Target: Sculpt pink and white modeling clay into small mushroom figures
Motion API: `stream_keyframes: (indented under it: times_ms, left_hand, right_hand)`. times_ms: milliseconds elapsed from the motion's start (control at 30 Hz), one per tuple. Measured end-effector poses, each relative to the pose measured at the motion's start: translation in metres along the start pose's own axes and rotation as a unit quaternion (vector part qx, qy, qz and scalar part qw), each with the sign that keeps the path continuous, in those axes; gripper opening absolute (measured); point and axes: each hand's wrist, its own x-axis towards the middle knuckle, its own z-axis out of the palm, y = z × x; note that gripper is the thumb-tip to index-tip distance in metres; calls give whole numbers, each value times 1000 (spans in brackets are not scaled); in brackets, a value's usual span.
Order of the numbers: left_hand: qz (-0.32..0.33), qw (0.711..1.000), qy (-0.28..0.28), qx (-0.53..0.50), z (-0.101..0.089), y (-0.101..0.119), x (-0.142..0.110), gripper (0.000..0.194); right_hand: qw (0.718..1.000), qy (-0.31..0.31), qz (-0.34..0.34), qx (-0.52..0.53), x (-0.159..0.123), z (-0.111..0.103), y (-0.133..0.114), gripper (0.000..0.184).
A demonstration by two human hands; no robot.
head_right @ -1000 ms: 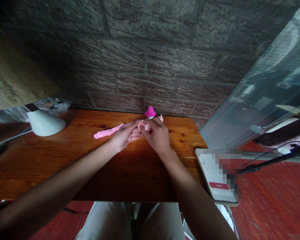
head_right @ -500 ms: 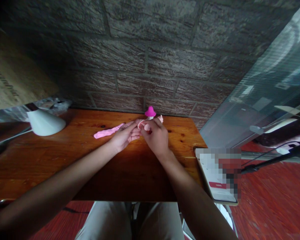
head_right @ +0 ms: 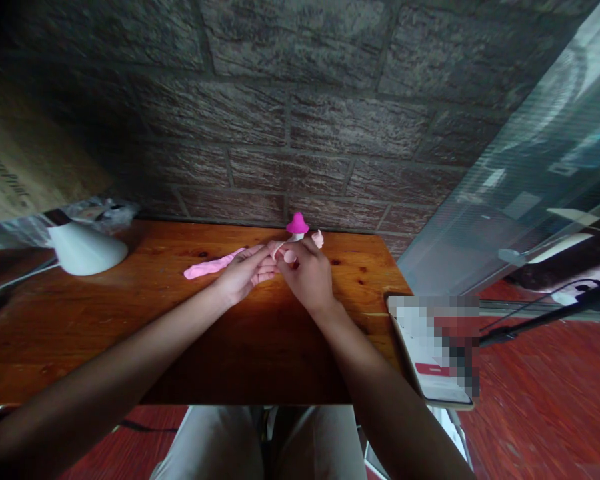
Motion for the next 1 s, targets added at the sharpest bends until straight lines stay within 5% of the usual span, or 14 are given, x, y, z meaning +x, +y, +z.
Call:
stream_keyframes:
  times_ms: [533, 867, 1000]
  left_hand:
    - [26, 999, 13, -32, -4, 5, 2, 32]
    - [41, 998, 20, -46, -6, 7, 6, 22]
    - [46, 997, 14, -57, -5, 6, 6, 24]
  right_hand:
    - [994, -38, 9, 101, 4, -12, -7, 20]
    - [978, -48, 119, 164, 3, -5, -4, 30]
    - [974, -56, 114, 188, 1, 1, -1, 28]
